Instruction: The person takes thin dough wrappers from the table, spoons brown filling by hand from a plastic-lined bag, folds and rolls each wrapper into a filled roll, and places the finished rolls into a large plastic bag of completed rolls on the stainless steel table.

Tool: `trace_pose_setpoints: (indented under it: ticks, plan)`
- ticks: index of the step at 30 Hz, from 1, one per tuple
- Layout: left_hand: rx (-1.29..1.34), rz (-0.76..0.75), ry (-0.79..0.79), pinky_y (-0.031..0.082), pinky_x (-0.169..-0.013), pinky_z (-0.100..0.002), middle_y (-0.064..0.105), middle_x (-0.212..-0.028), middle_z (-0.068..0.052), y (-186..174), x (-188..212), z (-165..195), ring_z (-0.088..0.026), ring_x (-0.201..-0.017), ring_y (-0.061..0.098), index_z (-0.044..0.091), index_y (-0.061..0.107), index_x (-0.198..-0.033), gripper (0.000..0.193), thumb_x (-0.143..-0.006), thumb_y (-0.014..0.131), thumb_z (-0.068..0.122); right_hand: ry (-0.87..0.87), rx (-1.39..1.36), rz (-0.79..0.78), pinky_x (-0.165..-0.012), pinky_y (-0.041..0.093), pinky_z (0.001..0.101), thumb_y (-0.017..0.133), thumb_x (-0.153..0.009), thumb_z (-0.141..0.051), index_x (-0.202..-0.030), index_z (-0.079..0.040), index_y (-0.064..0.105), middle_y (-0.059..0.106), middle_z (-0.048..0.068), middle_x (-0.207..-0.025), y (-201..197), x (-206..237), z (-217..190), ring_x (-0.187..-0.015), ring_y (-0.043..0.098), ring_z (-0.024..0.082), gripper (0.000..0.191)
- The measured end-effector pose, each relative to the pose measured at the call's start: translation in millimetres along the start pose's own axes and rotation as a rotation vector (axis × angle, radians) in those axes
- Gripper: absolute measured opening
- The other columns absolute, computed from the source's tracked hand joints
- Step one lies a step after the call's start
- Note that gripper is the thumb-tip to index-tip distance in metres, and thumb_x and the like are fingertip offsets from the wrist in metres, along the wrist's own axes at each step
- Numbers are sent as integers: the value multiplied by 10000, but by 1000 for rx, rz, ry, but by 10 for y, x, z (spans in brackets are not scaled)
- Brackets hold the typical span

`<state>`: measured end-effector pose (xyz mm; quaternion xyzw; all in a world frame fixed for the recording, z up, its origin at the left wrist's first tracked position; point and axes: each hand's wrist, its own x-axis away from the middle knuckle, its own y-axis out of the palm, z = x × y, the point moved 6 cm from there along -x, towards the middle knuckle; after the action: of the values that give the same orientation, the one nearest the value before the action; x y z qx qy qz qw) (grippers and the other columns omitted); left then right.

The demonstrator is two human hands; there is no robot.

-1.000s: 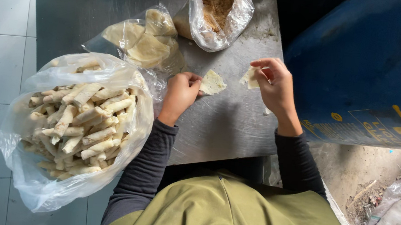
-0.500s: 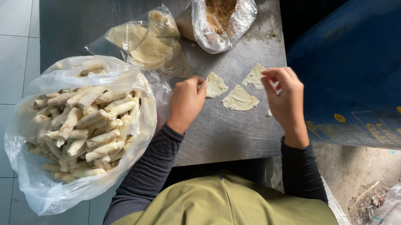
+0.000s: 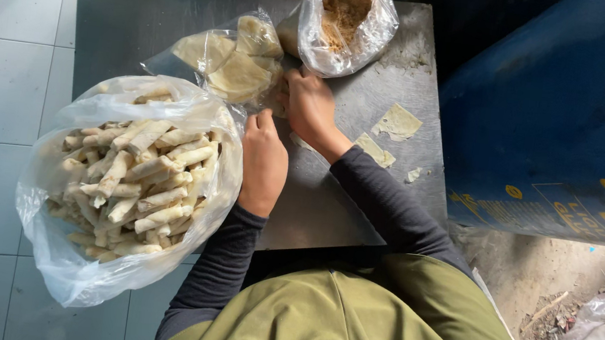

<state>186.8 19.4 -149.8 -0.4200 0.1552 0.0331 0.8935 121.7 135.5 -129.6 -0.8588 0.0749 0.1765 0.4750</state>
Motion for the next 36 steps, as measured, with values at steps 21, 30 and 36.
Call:
trace_pose_setpoints:
  ticks: [21,30,36]
  plan:
    - [-39,-140,51,546,-760,-441,603,-1063,-217,338,174,121,-402,-935,669,-17,579,-1077,345,-904,766,216,-115,-242,216,-752,573,317,688,-955,72,-1080,-33,666,697,112,-1036,-1155,439,501,-888,695,194,164]
    - [217,-38,116,543,-760,-409,583,-1111,-194,199,122,276,-330,-935,665,-11,560,-1112,311,-894,743,115,217,229,94,-774,530,428,809,-869,-84,-991,-17,656,641,193,-1005,-1094,1061,1716,-919,638,357,206]
    - [641,-200,-70,615,-815,-334,672,-1183,-164,378,59,249,-238,-987,720,-25,563,-1294,379,-965,666,132,365,6,115,-730,559,361,714,-917,-31,-1075,-13,709,731,161,-913,-1084,1016,1692,-835,727,288,159]
